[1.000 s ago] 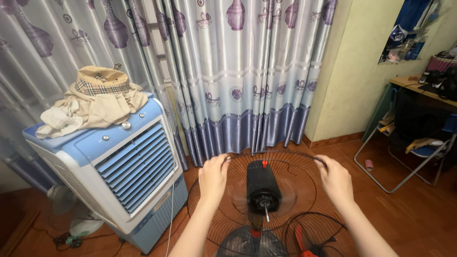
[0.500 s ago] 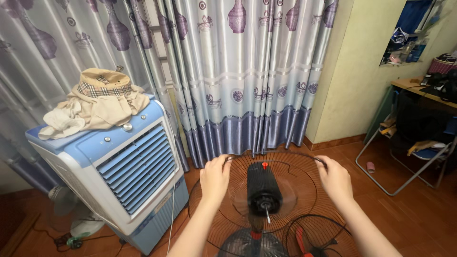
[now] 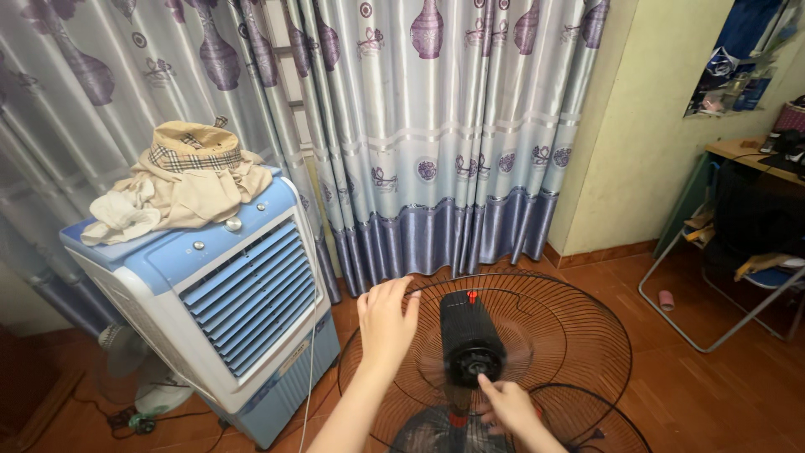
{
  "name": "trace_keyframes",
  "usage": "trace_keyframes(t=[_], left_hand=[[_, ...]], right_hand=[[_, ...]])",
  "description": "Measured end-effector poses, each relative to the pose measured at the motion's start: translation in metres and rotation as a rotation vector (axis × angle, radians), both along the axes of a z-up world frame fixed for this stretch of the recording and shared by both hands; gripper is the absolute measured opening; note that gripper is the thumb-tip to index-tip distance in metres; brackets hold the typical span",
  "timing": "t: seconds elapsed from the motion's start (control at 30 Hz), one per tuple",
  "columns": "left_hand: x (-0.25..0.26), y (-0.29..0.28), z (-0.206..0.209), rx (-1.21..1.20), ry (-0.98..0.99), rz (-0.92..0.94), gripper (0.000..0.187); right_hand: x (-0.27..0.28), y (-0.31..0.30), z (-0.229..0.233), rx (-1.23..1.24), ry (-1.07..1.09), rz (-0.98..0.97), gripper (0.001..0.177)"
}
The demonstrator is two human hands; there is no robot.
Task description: The person removes the red fan blade from the motor shaft, then reattaches it by aligning the hub and securing it in place. The hands manipulate the blade and motor hub throughout the process.
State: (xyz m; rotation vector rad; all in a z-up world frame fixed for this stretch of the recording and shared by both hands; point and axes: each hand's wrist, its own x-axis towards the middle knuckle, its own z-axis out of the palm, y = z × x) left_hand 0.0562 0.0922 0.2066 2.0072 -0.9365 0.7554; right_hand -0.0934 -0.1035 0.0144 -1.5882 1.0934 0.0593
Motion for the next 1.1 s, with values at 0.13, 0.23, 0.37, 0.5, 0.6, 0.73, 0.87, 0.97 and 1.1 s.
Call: trace_keyframes(t=[0.13,0.23,0.37,0.5,0.6,0.73,0.87,0.97,1.1], left_hand=[[-0.001,0.001,-0.002,-0.012,0.108,-0.048,0.033],[-0.001,0.005,-0.006,0.024,0.149,-0.042,0.031],[0.002,0.004,-0.004,0.040,0.121,-0.035,0.040],[0.000,0.007,-0.009,0.050,0.138,-0.009,0.044],[0.008,0.005,-0.009,0.069,0.179,-0.011,0.042],[0.009,0.006,-0.013,0.068,0.206,0.046,0.035],[0.013,0.004,-0.014,0.073,0.192,0.028,0.035],[0.013,-0.002,-0.015,0.084,0.208,0.065,0.033],[0.015,-0.009,-0.013,0.059,0.148,0.074,0.035]], right_hand=[[0.021,-0.007,-0.042,0.248,-0.222,-0.146,0.037],[0.018,-0.007,-0.057,0.205,-0.210,-0.174,0.036],[0.020,-0.010,-0.050,0.264,-0.227,-0.262,0.033],[0.019,-0.002,-0.047,0.259,-0.144,-0.237,0.033],[0.022,-0.002,-0.047,0.269,-0.229,-0.344,0.030],[0.020,0.002,-0.054,0.245,-0.211,-0.232,0.033],[0.028,0.002,-0.053,0.247,-0.222,-0.277,0.033],[0.021,0.008,-0.055,0.234,-0.275,-0.243,0.034],[0.025,0.001,-0.047,0.214,-0.259,-0.231,0.030]])
